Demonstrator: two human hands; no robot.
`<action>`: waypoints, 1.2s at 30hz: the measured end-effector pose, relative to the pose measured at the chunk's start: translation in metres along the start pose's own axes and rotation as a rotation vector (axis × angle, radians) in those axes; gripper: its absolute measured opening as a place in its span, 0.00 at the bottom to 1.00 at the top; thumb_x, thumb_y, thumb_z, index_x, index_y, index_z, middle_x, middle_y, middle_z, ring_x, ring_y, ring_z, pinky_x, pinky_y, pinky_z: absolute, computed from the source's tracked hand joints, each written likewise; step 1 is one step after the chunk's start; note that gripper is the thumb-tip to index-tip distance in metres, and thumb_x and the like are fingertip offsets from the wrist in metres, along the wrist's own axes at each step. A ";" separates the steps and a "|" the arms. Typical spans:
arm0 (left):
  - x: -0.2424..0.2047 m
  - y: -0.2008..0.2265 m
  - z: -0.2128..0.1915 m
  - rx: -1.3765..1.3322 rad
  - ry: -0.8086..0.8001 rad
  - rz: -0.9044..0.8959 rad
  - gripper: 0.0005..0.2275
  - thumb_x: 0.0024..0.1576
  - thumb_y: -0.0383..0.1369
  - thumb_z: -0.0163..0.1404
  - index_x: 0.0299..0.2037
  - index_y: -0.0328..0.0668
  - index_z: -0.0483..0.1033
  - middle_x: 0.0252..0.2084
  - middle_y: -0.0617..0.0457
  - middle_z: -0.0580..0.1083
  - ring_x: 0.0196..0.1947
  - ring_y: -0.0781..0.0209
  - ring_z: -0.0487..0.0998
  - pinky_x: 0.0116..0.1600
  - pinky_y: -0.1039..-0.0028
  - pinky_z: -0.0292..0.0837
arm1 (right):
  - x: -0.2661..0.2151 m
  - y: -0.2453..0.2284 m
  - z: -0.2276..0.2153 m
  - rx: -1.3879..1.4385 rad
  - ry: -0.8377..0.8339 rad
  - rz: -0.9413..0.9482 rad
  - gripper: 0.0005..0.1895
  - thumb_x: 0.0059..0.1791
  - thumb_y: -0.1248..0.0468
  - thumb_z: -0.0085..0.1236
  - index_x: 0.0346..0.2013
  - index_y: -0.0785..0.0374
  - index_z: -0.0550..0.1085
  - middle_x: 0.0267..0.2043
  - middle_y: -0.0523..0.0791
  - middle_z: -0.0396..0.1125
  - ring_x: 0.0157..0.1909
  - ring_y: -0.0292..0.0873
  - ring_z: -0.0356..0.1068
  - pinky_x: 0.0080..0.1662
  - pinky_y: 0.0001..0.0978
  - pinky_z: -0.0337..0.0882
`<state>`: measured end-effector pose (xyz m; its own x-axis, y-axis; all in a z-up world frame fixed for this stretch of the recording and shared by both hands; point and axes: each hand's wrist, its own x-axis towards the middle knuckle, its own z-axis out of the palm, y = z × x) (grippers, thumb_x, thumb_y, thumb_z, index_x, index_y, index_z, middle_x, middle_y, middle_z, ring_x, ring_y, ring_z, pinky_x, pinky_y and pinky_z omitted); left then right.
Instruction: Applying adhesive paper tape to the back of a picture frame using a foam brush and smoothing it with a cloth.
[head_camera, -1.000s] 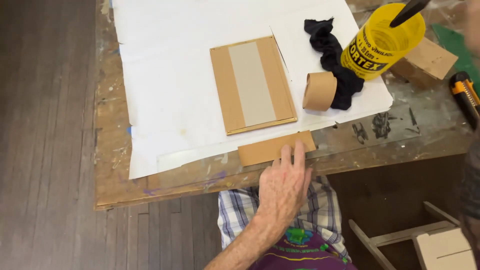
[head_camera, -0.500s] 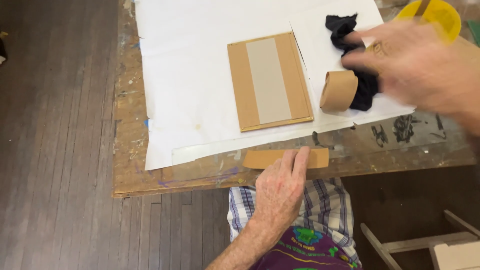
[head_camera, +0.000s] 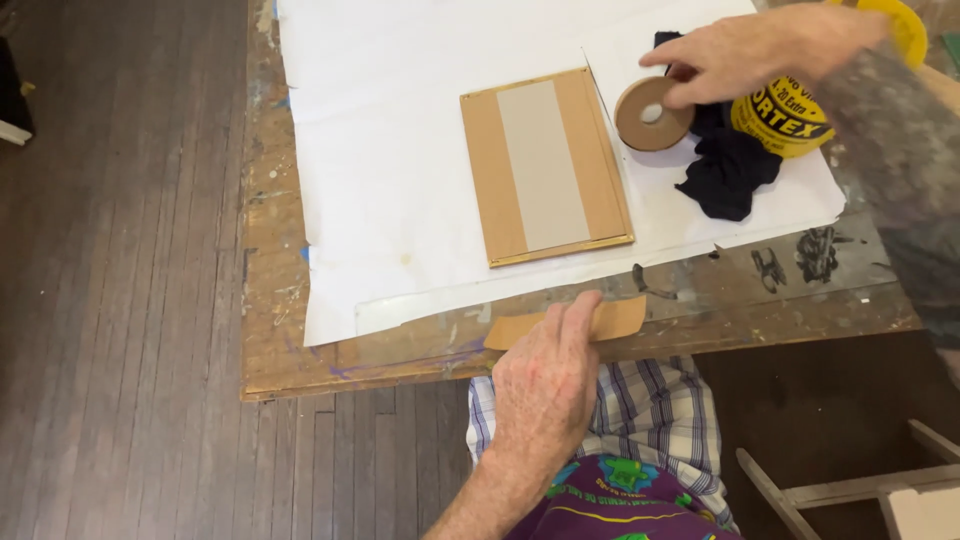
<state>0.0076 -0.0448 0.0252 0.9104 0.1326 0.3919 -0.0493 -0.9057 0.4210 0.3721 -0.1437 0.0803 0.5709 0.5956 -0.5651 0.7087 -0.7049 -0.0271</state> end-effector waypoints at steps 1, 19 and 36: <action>0.001 0.000 -0.004 -0.083 -0.026 -0.045 0.21 0.53 0.19 0.52 0.58 0.42 0.68 0.36 0.53 0.71 0.25 0.56 0.71 0.25 0.66 0.66 | 0.008 -0.002 -0.006 0.065 -0.058 0.063 0.35 0.51 0.49 0.41 0.74 0.49 0.57 0.76 0.46 0.54 0.75 0.50 0.56 0.75 0.51 0.52; 0.041 -0.019 -0.052 -0.333 -0.256 -0.117 0.33 0.51 0.20 0.52 0.68 0.44 0.54 0.37 0.58 0.74 0.27 0.52 0.76 0.24 0.62 0.66 | -0.158 -0.113 0.064 0.180 0.826 -0.859 0.13 0.46 0.62 0.69 0.43 0.58 0.78 0.36 0.42 0.68 0.34 0.41 0.66 0.36 0.34 0.66; 0.004 -0.057 -0.073 -0.330 0.032 -0.243 0.47 0.47 0.45 0.66 0.74 0.45 0.50 0.59 0.56 0.70 0.56 0.54 0.65 0.63 0.59 0.60 | -0.157 -0.138 0.053 0.208 1.011 -0.812 0.06 0.47 0.76 0.67 0.33 0.69 0.76 0.29 0.47 0.67 0.31 0.43 0.64 0.40 0.38 0.66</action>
<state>-0.0160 0.0372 0.0626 0.8989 0.3441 0.2712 0.0321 -0.6691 0.7425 0.1625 -0.1601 0.1294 0.1361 0.8351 0.5331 0.9702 -0.0034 -0.2424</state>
